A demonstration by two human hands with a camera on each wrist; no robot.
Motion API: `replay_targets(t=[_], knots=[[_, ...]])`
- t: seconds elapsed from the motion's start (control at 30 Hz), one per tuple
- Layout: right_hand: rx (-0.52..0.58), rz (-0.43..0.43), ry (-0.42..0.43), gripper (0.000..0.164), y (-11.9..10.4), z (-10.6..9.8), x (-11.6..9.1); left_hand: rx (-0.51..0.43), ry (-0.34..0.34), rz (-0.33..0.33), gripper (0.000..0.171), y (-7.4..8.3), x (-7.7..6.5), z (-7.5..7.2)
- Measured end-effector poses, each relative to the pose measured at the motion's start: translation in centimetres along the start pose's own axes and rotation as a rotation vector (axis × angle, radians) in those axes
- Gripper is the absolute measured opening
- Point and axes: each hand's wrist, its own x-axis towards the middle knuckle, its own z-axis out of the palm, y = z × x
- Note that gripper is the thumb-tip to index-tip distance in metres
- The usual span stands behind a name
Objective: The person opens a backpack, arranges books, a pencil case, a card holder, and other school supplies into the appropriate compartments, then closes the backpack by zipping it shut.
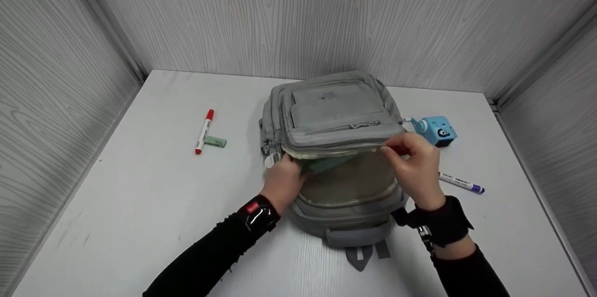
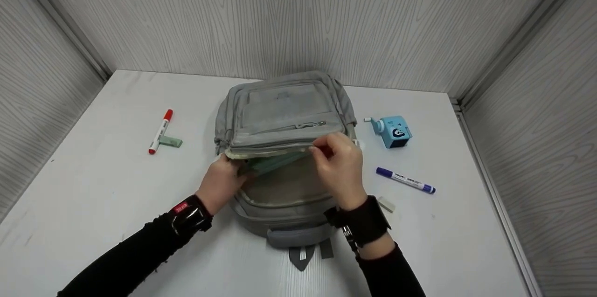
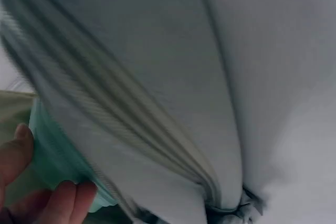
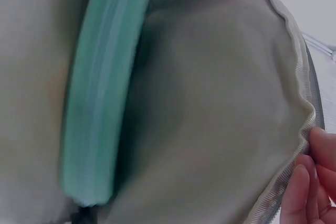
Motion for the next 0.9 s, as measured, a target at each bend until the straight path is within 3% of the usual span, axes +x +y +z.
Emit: replay_targets(t=[0.07,0.17,0.23,0.3,0.37,0.5,0.63,0.77,0.9], knots=[[-0.001,-0.002,-0.016,0.009,0.2,-0.1,-0.5,-0.074,-0.061,0.011,0.031,-0.4,-0.1,0.0],[-0.002,-0.002,-0.047,0.012,0.4,-0.3,-1.3,-0.222,-0.166,0.033,0.036,-0.9,-0.7,-0.6],[0.003,0.001,-0.084,0.014,0.7,-0.5,-1.9,-0.259,-0.187,0.064,0.032,-1.2,-1.1,-1.0],[0.007,0.003,-0.146,0.016,0.9,-0.8,-2.5,-0.239,-0.141,0.109,0.020,-1.5,-1.6,-1.5],[0.027,0.010,-0.222,0.018,1.4,-1.2,-2.9,-0.193,-0.040,0.150,0.007,-1.7,-1.8,-1.9],[0.128,0.093,-0.365,0.017,2.9,-2.3,-3.1,-0.082,0.121,0.206,0.023,-2.0,-1.7,-2.5],[0.168,0.310,-0.357,0.009,5.6,-3.0,-1.7,0.012,0.154,0.284,0.033,-1.8,-1.1,-2.2],[0.002,0.481,-0.291,0.022,10.2,-3.1,0.2,0.058,0.222,0.379,0.033,-0.9,-0.6,-1.8],[-0.202,0.597,-0.307,0.042,15.2,-3.4,0.8,0.048,0.283,0.437,0.028,-0.2,-0.6,-1.6]])
